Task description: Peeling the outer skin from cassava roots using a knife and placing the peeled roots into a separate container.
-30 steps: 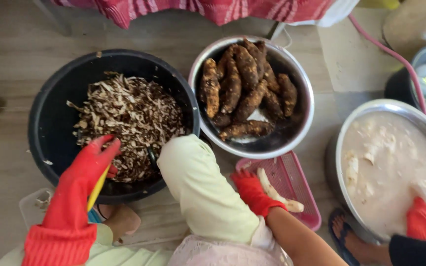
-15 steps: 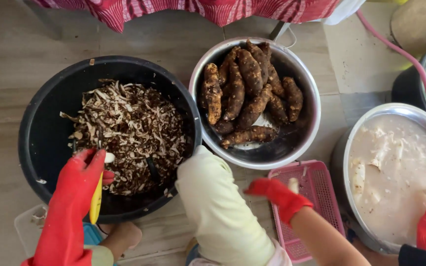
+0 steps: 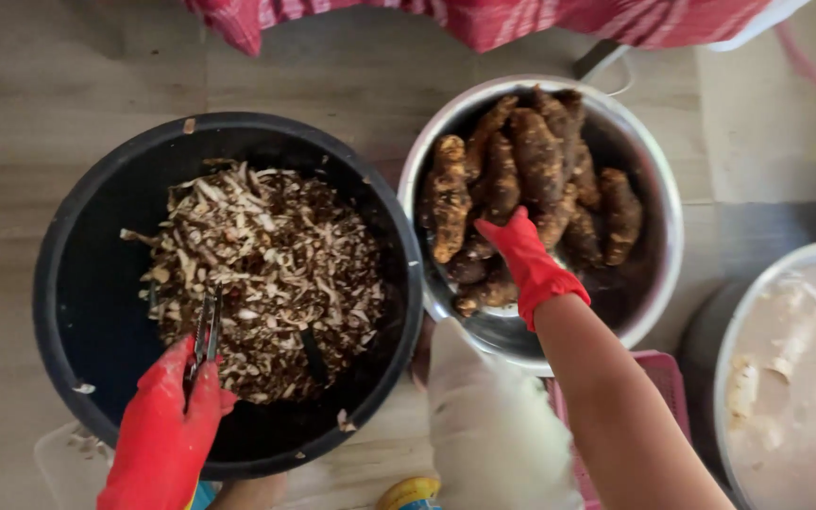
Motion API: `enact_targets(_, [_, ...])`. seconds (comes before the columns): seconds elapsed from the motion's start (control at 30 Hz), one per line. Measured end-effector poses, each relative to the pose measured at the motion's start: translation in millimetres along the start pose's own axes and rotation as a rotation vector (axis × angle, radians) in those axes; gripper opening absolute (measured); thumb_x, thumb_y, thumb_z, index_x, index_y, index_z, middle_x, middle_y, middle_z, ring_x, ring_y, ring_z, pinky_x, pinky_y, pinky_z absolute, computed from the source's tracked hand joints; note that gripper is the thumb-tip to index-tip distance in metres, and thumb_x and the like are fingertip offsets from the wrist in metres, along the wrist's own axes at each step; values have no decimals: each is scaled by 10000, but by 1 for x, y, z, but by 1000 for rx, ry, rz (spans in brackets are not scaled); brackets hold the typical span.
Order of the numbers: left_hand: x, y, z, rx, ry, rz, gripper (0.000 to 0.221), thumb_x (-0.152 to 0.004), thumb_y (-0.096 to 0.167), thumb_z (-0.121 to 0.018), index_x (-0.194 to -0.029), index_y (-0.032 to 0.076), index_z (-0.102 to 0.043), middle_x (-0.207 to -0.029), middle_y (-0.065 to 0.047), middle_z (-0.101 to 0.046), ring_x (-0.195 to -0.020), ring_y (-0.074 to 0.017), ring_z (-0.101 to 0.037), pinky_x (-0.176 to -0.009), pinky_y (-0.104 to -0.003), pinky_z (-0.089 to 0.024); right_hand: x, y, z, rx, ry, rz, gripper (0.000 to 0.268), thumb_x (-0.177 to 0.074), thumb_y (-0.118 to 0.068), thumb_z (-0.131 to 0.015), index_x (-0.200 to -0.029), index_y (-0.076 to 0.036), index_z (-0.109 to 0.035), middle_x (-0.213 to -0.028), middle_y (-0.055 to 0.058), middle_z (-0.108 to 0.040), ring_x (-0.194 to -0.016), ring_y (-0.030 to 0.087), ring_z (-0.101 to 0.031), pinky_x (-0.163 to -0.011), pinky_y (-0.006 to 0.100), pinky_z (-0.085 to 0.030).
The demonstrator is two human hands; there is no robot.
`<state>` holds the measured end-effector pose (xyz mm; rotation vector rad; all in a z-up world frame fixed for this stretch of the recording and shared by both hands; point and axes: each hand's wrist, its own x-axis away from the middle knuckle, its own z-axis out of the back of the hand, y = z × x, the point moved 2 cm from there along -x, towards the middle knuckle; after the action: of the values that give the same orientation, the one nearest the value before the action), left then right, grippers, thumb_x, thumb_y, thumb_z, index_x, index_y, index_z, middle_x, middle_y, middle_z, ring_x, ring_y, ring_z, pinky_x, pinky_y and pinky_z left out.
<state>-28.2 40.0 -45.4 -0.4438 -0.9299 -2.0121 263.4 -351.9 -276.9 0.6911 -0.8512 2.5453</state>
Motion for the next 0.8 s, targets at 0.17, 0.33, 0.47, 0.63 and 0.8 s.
enact_targets(0.17, [-7, -18, -3, 73, 5, 1, 509, -972, 286, -516, -1447, 104, -537, -1183, -67, -748, -811, -226, -809, -839, -354, -612, -33, 8, -26, -109, 160, -143, 1170, -560, -591, -857, -1460, -78, -313, -1386, 184, -567, -1300, 316, -554, -1073, 367, -433])
enact_targets(0.33, [4, -5, -1, 65, -8, 12, 534, -945, 306, -535, -1468, 196, -557, -1181, -20, -756, -818, -192, -834, -868, -311, -577, 17, -31, 4, -83, 135, -135, 925, -598, -509, -864, -1338, -54, -547, -1273, 158, -660, -1178, 332, -633, -987, 408, -516])
enact_targets(0.47, [14, 16, 2, 325, -33, 72, 580, -934, 225, -533, -1514, 221, -510, -1483, -13, -565, -940, -277, -787, -923, -363, -620, 107, -84, 34, -490, -112, -193, 823, -666, -364, -773, -1386, -55, -521, -1250, 119, -684, -1105, 255, -658, -962, 373, -543])
enact_targets(0.63, [25, 28, 0, 650, -94, -37, 602, -976, 93, -470, -1573, 172, -465, -1134, -171, -631, -837, -257, -671, -846, -403, -638, 81, -17, 2, -782, -320, -172, 436, -724, -241, -746, -1127, -109, -644, -926, 75, -691, -723, 207, -569, -640, 353, -448])
enact_targets(0.8, [49, 59, 4, 736, -152, -13, 641, -1000, 88, -412, -1614, 268, -456, -919, -218, -599, -698, -295, -622, -781, -434, -618, 157, -87, 33, -867, -472, 202, 431, -815, -56, -718, -1234, 13, -644, -1067, 165, -736, -945, 290, -713, -861, 436, -605])
